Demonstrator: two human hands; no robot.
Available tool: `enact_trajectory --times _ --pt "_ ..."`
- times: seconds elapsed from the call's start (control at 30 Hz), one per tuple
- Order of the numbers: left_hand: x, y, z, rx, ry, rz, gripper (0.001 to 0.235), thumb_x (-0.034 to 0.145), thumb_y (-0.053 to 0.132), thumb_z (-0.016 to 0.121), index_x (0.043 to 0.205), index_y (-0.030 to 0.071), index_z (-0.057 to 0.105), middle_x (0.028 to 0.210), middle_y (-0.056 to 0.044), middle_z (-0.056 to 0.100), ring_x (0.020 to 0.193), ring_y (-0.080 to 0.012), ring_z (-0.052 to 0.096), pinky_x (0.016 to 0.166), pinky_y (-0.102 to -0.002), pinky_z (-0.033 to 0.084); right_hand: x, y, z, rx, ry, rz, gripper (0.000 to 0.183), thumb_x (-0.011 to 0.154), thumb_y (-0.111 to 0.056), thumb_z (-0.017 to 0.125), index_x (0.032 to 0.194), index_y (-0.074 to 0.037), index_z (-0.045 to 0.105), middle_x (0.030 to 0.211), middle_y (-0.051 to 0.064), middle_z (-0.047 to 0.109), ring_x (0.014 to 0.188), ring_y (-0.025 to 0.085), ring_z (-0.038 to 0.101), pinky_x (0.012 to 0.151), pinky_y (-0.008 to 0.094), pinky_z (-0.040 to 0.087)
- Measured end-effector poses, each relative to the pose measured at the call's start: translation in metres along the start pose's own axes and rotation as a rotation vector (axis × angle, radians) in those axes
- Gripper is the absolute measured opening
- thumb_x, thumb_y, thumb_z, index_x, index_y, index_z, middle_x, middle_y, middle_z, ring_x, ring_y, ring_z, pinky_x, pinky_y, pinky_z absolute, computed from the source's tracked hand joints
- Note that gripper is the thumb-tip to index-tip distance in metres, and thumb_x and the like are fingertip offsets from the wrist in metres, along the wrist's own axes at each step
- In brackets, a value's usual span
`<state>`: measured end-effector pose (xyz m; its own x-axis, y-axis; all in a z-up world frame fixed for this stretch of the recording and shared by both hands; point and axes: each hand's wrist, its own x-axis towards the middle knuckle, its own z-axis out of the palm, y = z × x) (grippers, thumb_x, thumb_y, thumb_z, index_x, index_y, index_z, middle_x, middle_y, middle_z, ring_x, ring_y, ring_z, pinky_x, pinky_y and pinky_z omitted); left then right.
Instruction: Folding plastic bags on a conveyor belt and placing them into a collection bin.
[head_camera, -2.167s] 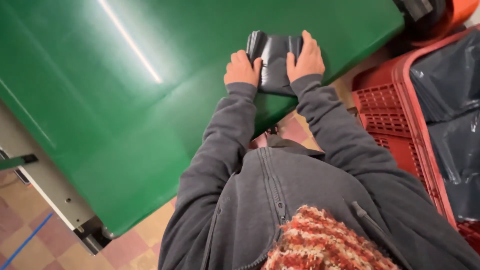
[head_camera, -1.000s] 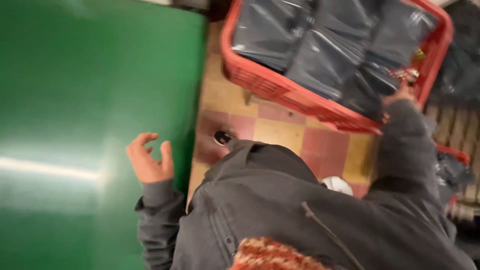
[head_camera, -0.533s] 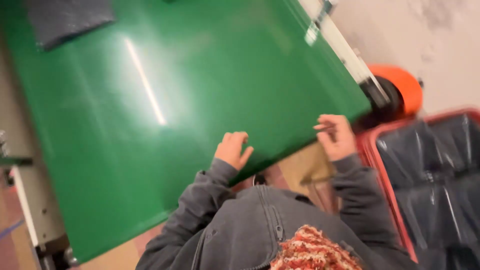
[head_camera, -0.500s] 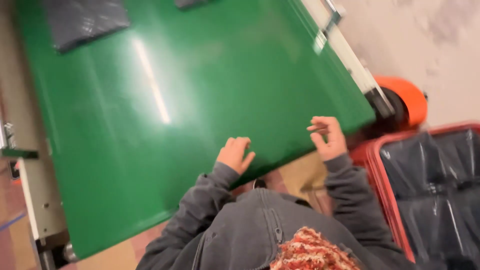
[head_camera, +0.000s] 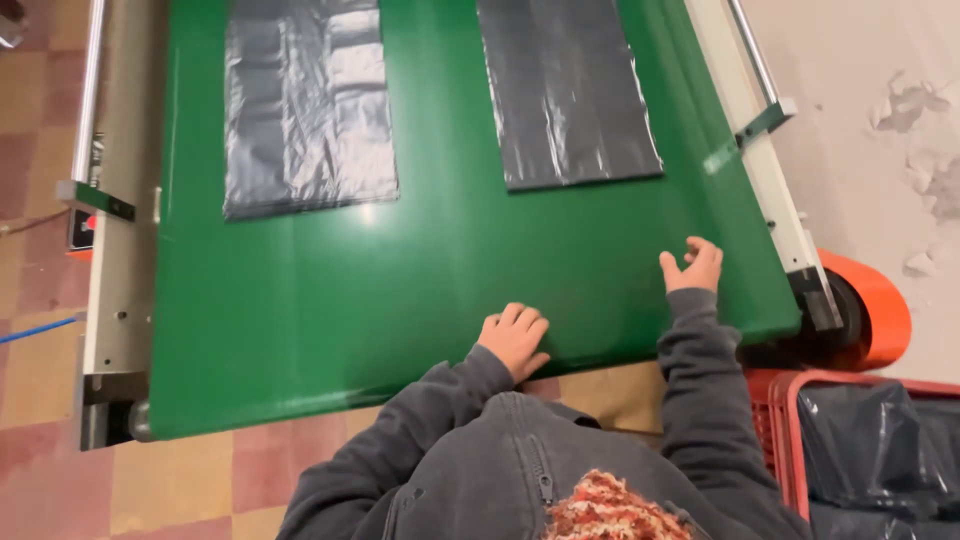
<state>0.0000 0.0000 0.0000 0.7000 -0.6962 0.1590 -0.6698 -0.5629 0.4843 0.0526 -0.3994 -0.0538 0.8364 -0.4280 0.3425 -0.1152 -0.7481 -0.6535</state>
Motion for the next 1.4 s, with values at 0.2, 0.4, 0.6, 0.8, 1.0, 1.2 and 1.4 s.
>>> enact_trajectory --times 0.2,0.4,0.6,0.8,1.0,1.2,1.4 --pt "0.040 0.010 0.003 0.194 0.063 0.033 0.092 0.067 0.050 0.084 0.141 0.008 0.048 0.153 -0.013 0.041 0.147 -0.0375 0.030 0.110 -0.068 0.029 -0.004 0.033 -0.017 -0.266 -0.003 0.071 0.071 0.085 -0.035 0.089 0.133 0.002 0.054 0.127 0.022 0.056 0.106 0.038 0.060 0.092 0.047 0.052" --pt "0.042 0.013 0.030 0.117 -0.059 0.097 0.099 0.066 0.055 0.084 0.143 0.005 0.048 0.151 -0.016 0.042 0.142 -0.0388 0.034 0.108 -0.066 0.034 -0.041 0.010 -0.049 -0.598 -0.145 0.329 0.083 0.070 -0.052 0.091 0.125 0.001 0.057 0.119 0.022 0.062 0.106 0.044 0.061 0.090 0.052 0.051" --pt "0.028 0.020 0.042 0.287 0.096 0.276 0.068 0.075 0.044 0.078 0.130 0.009 0.060 0.141 -0.013 0.055 0.132 -0.0366 0.048 0.100 -0.054 0.044 -0.072 0.077 -0.068 -0.529 -0.353 0.444 0.076 0.081 -0.052 0.090 0.123 0.005 0.062 0.117 0.027 0.068 0.109 0.042 0.065 0.092 0.049 0.051" --pt "0.023 -0.010 -0.016 -0.391 -0.325 0.249 0.018 0.097 0.023 0.067 0.109 0.009 0.068 0.102 -0.010 0.071 0.098 -0.0308 0.069 0.084 -0.041 0.055 -0.066 -0.049 -0.138 0.491 -0.332 0.434 0.057 0.086 -0.013 0.075 0.139 -0.006 0.055 0.111 0.007 0.070 0.097 0.016 0.065 0.085 0.030 0.051" --pt "0.041 -0.037 -0.123 -0.929 -0.096 -0.104 0.015 0.093 0.016 0.068 0.103 0.005 0.070 0.080 -0.006 0.072 0.070 -0.0144 0.070 0.064 -0.030 0.056 -0.053 0.010 -0.150 0.967 -0.662 0.215 0.039 0.109 -0.035 0.062 0.118 0.003 0.068 0.114 0.015 0.067 0.100 0.021 0.066 0.092 0.034 0.053" --pt "0.149 -0.157 -0.057 -0.685 0.459 -0.227 0.022 0.100 0.021 0.068 0.110 0.002 0.063 0.090 -0.012 0.069 0.083 -0.0213 0.065 0.077 -0.035 0.054 0.116 -0.001 -0.018 1.237 -0.955 0.434 0.102 0.092 -0.083 0.038 0.164 -0.010 0.029 0.134 0.029 0.062 0.100 0.043 0.070 0.071 0.051 0.060" --pt "0.244 -0.270 0.018 -0.228 0.494 -0.493 0.028 0.102 0.032 0.059 0.111 0.005 0.056 0.100 -0.024 0.071 0.094 -0.0471 0.065 0.080 -0.053 0.051 0.223 -0.029 0.099 0.860 -0.716 0.736 0.089 0.098 -0.075 0.046 0.150 -0.006 0.024 0.133 0.029 0.067 0.095 0.042 0.074 0.070 0.049 0.062"
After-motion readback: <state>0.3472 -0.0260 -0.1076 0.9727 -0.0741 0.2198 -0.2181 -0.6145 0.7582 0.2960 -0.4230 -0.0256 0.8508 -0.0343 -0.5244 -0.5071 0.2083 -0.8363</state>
